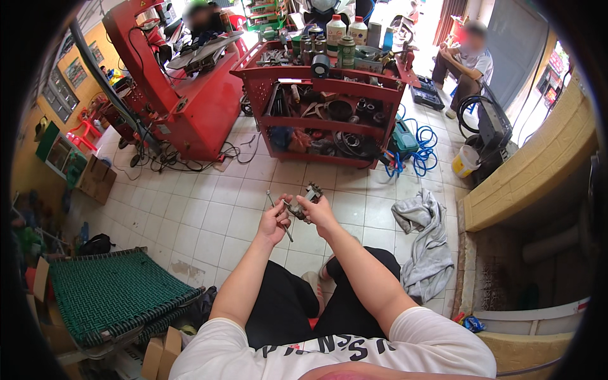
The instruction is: The person sits on the floor in a workshop and uses a screwdriver to disassemble a small mechanical component, likely a starter motor or solenoid. They remove screws and separate the housing from the internal coil assembly, inspecting the parts throughout the process.
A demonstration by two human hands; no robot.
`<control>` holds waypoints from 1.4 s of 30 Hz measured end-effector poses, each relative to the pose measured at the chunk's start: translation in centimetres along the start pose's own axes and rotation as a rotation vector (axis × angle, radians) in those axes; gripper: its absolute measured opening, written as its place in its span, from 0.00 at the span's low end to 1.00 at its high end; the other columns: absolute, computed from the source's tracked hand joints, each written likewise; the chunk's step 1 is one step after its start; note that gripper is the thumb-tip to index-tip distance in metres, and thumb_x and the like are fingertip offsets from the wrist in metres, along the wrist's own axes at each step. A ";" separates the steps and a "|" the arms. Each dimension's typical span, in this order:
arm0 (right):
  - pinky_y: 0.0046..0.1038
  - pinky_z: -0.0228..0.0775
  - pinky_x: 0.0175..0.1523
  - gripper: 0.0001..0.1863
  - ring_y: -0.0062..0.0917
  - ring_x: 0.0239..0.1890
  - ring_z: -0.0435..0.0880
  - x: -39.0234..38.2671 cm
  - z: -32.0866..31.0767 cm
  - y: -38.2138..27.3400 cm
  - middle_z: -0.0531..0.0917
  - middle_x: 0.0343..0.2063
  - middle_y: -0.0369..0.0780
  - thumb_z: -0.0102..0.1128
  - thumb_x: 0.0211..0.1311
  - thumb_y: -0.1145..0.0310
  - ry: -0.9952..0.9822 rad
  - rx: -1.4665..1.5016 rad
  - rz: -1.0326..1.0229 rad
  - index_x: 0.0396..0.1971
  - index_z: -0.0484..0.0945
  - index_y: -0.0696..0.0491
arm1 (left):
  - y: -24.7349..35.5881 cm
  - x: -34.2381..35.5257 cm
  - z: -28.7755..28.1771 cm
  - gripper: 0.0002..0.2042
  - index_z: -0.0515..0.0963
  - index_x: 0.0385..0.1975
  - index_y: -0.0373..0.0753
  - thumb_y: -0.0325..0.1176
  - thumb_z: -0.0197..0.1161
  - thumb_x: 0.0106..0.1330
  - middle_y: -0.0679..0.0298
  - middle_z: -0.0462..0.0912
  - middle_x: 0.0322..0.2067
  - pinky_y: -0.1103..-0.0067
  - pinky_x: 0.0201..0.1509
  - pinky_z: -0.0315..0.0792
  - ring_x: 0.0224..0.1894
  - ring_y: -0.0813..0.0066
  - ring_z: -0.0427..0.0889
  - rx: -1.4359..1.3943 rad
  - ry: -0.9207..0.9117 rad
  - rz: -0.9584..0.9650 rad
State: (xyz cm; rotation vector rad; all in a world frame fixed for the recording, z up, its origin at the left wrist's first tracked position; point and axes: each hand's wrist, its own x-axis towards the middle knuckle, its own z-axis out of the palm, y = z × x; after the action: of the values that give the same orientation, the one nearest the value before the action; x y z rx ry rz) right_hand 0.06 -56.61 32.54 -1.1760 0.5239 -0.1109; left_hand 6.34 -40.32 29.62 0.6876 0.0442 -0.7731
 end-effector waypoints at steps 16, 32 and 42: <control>0.21 0.66 0.28 0.17 0.15 0.26 0.74 -0.6 -0.2 -0.3 0.76 0.25 0.31 0.71 0.58 0.57 -0.056 0.106 0.142 0.36 0.74 0.50 | 0.1 -0.9 2.3 0.11 0.74 0.48 0.48 0.36 0.64 0.69 0.73 0.81 0.38 0.88 0.19 0.57 0.16 0.90 0.59 0.000 0.065 0.038; 0.23 0.67 0.29 0.17 0.15 0.26 0.74 -0.2 -0.2 0.2 0.77 0.27 0.32 0.71 0.57 0.56 -0.062 0.032 0.122 0.36 0.74 0.49 | -0.8 0.1 0.6 0.10 0.76 0.46 0.49 0.39 0.66 0.68 0.72 0.83 0.41 0.88 0.20 0.57 0.15 0.91 0.58 0.109 0.191 0.093; 0.29 0.71 0.36 0.19 0.20 0.31 0.78 -0.4 -0.2 -0.1 0.79 0.29 0.34 0.70 0.58 0.53 -0.093 0.030 0.171 0.37 0.74 0.50 | -0.8 0.3 -1.0 0.10 0.76 0.43 0.46 0.39 0.66 0.68 0.71 0.82 0.39 0.88 0.19 0.58 0.15 0.91 0.59 0.171 0.157 0.131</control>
State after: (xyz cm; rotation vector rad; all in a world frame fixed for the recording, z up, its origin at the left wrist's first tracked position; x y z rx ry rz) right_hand -0.32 -56.68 32.69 -1.0974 0.5361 0.0823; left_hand 6.24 -40.32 28.33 0.9044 0.0750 -0.6003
